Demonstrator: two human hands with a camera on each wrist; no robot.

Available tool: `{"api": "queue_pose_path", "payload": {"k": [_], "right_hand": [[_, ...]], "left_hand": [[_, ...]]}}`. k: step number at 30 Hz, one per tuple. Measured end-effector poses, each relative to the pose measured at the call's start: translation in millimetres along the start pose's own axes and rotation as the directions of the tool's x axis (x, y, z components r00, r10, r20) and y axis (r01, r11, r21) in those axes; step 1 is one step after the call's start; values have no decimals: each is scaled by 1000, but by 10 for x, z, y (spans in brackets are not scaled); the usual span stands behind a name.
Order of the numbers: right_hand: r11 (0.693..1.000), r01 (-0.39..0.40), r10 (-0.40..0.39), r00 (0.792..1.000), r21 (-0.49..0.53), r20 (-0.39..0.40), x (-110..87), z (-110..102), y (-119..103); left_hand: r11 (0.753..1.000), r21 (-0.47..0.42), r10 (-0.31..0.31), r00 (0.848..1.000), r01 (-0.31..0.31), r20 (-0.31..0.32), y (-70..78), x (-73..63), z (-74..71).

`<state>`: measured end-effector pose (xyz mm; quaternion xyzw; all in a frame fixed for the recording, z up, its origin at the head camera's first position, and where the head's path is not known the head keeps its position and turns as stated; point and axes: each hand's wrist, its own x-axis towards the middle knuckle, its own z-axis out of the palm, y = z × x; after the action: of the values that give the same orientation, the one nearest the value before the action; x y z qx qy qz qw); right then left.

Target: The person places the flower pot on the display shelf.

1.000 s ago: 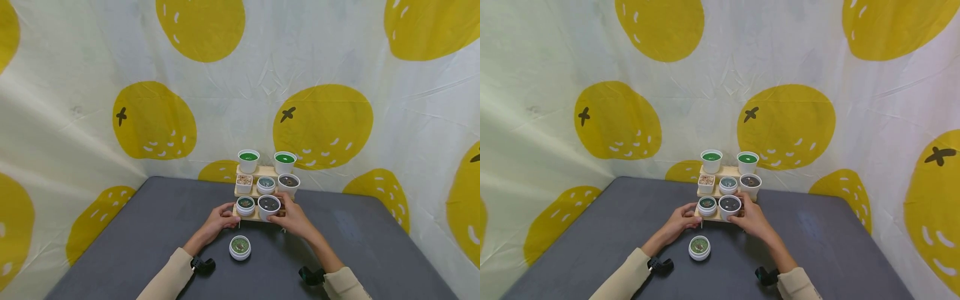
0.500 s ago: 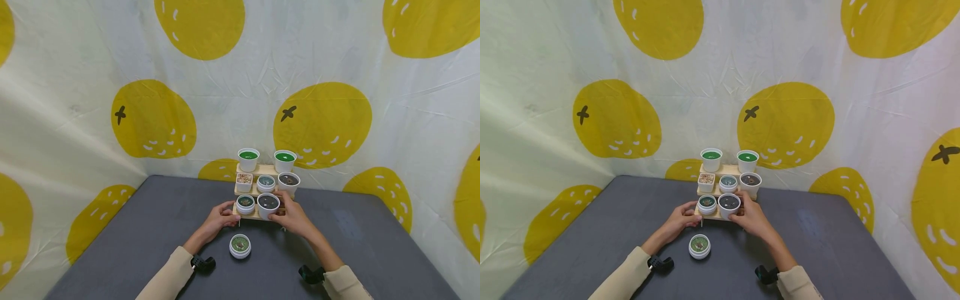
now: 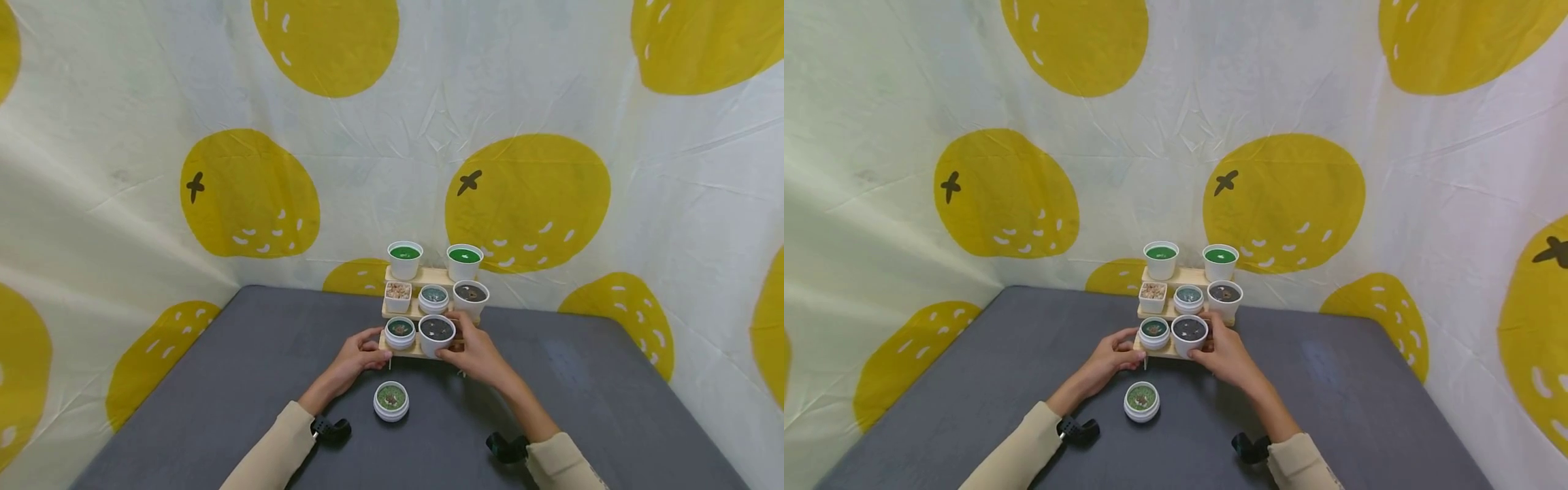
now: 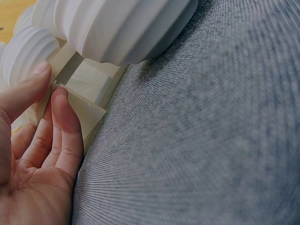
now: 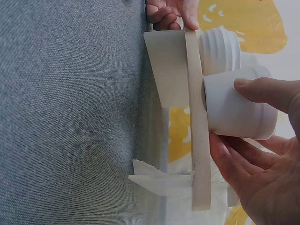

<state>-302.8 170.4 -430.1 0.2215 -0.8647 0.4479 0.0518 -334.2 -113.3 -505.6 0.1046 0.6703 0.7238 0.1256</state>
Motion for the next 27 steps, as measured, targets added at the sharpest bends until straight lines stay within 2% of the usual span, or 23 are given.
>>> {"api": "queue_pose_path", "payload": {"k": [5,10,13,18,27], "right_hand": [[1000,1,-1,1000,-6,-13,5,9,3],[999,-5,5,1000,-52,15,-18,-10,-47],[996,10,-8,1000,-84,24,-25,-51,-115],[983,32,-25,999,-179,40,-57,-189,-226],[965,-21,39,997,-262,64,-140,-517,-341]], "left_hand": [[1000,2,12,1000,-12,-3,-3,14,-7],[1000,12,-5,1000,5,-1,-8,-4,-12],[1000,7,5,1000,-5,4,1,1,-13],[1000,7,-2,1000,2,2,3,0,-9],[1000,11,1,1000,-1,-8,1,-6,-4]]}}
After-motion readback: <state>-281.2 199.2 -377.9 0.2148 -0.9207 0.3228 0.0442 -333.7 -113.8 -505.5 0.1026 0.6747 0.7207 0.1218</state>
